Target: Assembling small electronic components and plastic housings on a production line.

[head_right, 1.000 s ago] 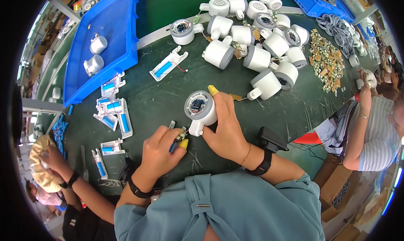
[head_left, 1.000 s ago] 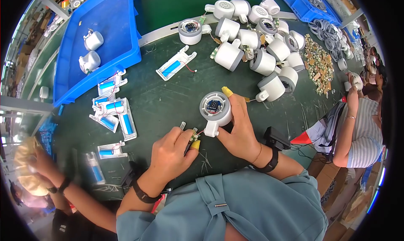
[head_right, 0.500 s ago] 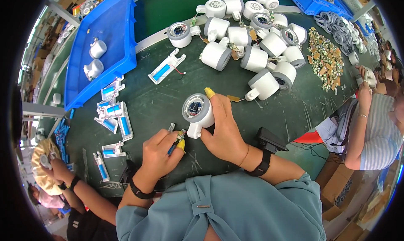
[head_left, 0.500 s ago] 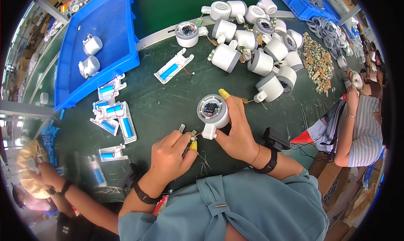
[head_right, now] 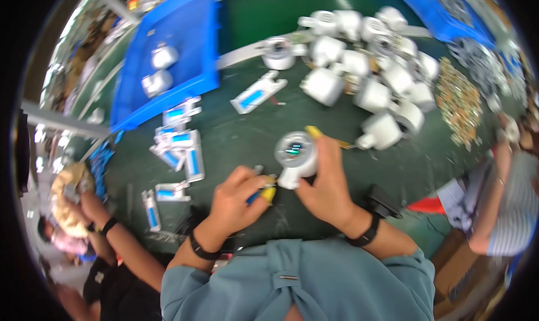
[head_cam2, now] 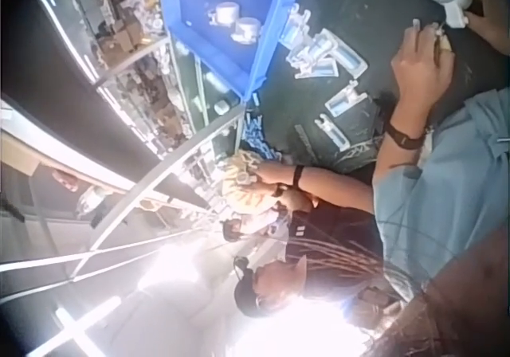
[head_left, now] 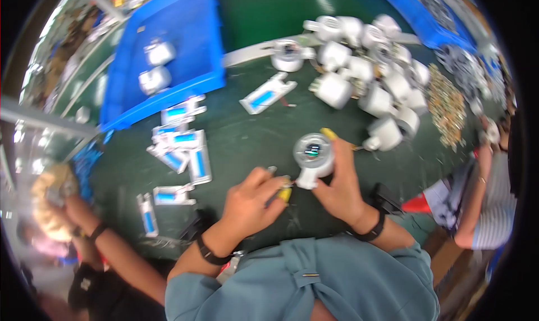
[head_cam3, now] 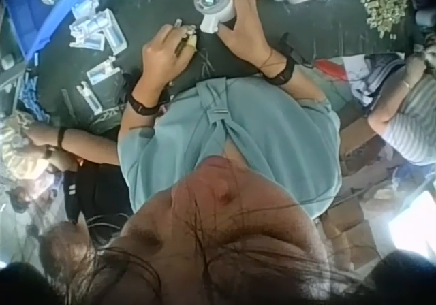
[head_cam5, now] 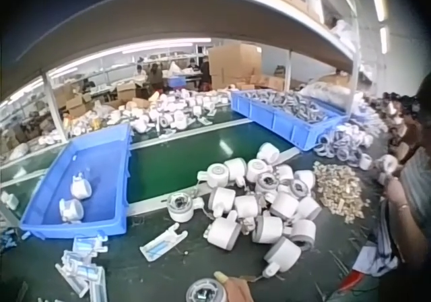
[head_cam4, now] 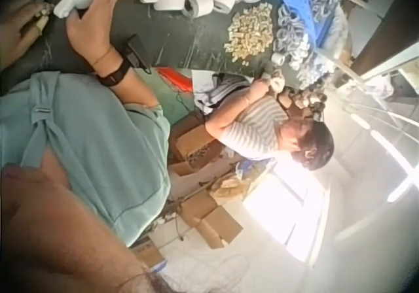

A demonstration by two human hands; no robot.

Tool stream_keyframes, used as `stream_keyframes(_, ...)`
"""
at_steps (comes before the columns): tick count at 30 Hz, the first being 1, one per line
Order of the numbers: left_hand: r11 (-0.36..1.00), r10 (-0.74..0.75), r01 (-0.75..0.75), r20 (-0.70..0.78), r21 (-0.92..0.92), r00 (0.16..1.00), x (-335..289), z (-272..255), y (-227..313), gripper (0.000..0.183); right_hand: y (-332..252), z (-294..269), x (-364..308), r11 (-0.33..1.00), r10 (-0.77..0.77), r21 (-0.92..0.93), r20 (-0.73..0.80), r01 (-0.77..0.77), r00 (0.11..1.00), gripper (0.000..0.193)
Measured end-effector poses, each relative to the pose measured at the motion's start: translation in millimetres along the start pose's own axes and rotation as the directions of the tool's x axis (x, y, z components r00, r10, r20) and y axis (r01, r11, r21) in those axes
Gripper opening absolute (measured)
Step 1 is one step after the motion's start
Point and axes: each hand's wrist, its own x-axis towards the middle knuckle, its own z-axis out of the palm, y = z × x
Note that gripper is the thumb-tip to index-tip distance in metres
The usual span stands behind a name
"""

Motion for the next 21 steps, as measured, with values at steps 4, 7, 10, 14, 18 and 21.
stream_keyframes(4, 0.984, -0.006, -0.005, -0.057, -0.177, 0.998, -1.8, -16.5, 9.9, 0.033, -8.5, 4.7, -0.7, 0.978, 0.096, 0.176, 0.091, -0.111, 0.991, 0.083)
stream_keyframes(7, 0.929, -0.078, 0.066, -0.019, -0.364, 0.997, -9.0, -39.8, 19.5, 0.028, -10.1, 7.3, -7.2, 0.884, 0.107, 0.425, 0.223, -0.195, 0.969, 0.086)
stream_keyframes(10, 0.964, -0.202, 0.183, -0.084, -0.195, 0.976, -22.5, -83.6, 16.5, 0.023, -4.9, 1.5, -10.5, 0.875, 0.073, 0.428, 0.347, -0.227, 0.935, 0.082)
stream_keyframes(14, 0.825, -0.565, 0.495, -0.423, -0.273, 0.709, -54.0, -145.6, -12.6, 0.015, 0.7, 1.2, -10.5, 0.85, 0.109, 0.445, 0.375, -0.282, 0.921, 0.072)
stream_keyframes(18, 0.725, -0.481, 0.682, -0.635, 0.1, 0.605, -94.6, -204.0, -78.4, 0.023, 1.0, 0.4, -9.1, 0.866, 0.117, 0.411, 0.385, -0.283, 0.915, 0.066)
stream_keyframes(21, 0.689, -0.547, 0.724, -0.673, -0.024, 0.499, -119.9, -216.4, -116.3, 0.027, 0.9, 1.2, -9.8, 0.878, 0.108, 0.396, 0.382, -0.268, 0.918, 0.063)
